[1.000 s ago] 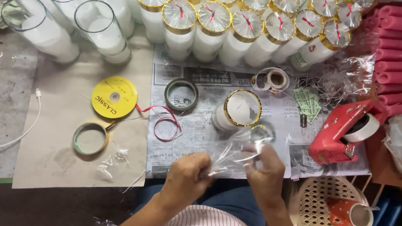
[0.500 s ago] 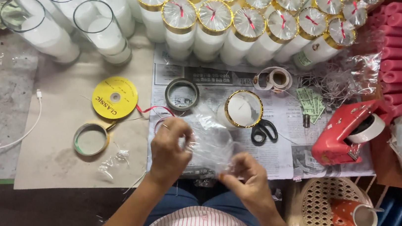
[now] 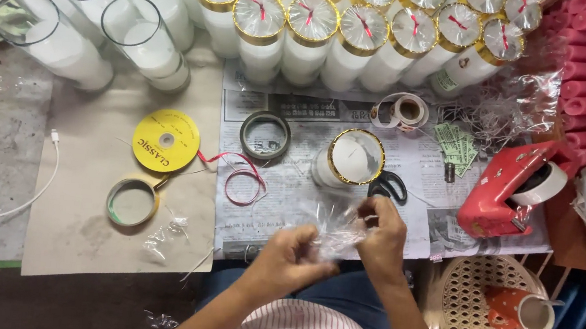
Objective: Wrapping and sealing the tops of candle jars with plastic film and scissors.
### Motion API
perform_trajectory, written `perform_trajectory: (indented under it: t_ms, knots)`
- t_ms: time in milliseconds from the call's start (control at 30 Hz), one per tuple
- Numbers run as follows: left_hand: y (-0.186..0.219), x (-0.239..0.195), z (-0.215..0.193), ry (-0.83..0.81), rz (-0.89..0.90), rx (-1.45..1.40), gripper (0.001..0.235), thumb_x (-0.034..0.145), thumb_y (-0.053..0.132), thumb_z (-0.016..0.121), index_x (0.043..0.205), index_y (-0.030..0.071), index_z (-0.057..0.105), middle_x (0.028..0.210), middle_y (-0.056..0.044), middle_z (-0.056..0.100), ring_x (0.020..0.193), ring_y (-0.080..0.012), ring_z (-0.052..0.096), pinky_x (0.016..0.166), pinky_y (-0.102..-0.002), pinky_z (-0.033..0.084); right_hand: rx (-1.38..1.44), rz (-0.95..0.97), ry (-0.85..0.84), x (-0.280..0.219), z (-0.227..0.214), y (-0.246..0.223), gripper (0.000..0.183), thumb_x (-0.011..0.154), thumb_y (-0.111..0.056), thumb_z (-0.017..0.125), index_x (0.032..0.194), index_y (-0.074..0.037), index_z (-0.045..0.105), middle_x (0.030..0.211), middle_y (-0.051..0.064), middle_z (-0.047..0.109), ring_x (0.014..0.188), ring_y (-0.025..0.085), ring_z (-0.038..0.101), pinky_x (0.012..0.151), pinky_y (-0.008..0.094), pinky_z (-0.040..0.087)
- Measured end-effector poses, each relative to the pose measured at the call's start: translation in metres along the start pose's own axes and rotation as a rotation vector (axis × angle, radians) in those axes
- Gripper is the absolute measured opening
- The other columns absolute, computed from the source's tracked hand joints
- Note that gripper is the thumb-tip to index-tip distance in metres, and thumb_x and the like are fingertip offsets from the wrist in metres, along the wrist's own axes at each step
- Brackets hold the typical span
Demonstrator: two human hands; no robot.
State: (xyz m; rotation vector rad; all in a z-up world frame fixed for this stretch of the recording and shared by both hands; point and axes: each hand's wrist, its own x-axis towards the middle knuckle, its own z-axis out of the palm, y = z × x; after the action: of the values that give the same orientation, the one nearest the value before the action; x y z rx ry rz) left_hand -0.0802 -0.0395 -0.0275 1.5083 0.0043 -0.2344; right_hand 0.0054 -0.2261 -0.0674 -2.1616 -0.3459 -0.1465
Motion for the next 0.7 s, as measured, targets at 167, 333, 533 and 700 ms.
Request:
perform_trajectory:
  t_ms: [167, 333, 533, 700]
  knots:
    - [-0.041, 0.035, -0.035, 0.475, 0.346, 0.748, 0.023, 0.078, 0.001, 0.071, 0.078, 0.013, 0.051, 0.064, -0.004, 0.054, 0.054, -0.0237, 0.051, 0.053, -0.040, 0.039, 0.380, 0.072, -0.487, -0.028, -0.010, -0.056, 0.016, 0.080, 0.004, 0.076, 0.085, -0.009, 0.068, 0.081, 0.002, 0.067, 0.073, 0.015, 0.063, 0.066, 0.027, 0.050]
    - [-0.039, 0.037, -0.039, 0.567, 0.452, 0.786, 0.034, 0.071, -0.018, 0.056, 0.090, 0.009, 0.053, 0.081, -0.006, 0.054, 0.065, -0.0220, 0.055, 0.058, -0.036, 0.044, 0.994, 0.509, -0.620, -0.031, -0.007, -0.019, 0.019, 0.069, 0.001, 0.084, 0.085, -0.003, 0.074, 0.079, 0.004, 0.073, 0.071, 0.015, 0.066, 0.067, 0.028, 0.051]
    - [0.006, -0.001, -0.024, 0.101, 0.598, 0.900, 0.033, 0.080, 0.005, 0.057, 0.106, 0.023, 0.067, 0.110, -0.004, 0.064, 0.065, -0.0330, 0.068, 0.054, -0.043, 0.055, 0.647, 0.434, -0.235, -0.010, -0.008, 0.025, 0.025, 0.076, 0.007, 0.074, 0.100, 0.005, 0.067, 0.071, 0.014, 0.064, 0.055, 0.017, 0.063, 0.049, 0.031, 0.057]
    - [-0.009, 0.015, -0.059, 0.138, 0.515, 1.124, 0.028, 0.082, 0.003, 0.056, 0.099, 0.023, 0.068, 0.104, -0.001, 0.070, 0.079, -0.0262, 0.072, 0.062, -0.035, 0.055, 0.147, 0.190, -0.295, -0.001, -0.012, -0.017, 0.037, 0.072, -0.007, 0.083, 0.107, -0.006, 0.073, 0.087, 0.014, 0.072, 0.074, 0.024, 0.073, 0.057, 0.030, 0.059]
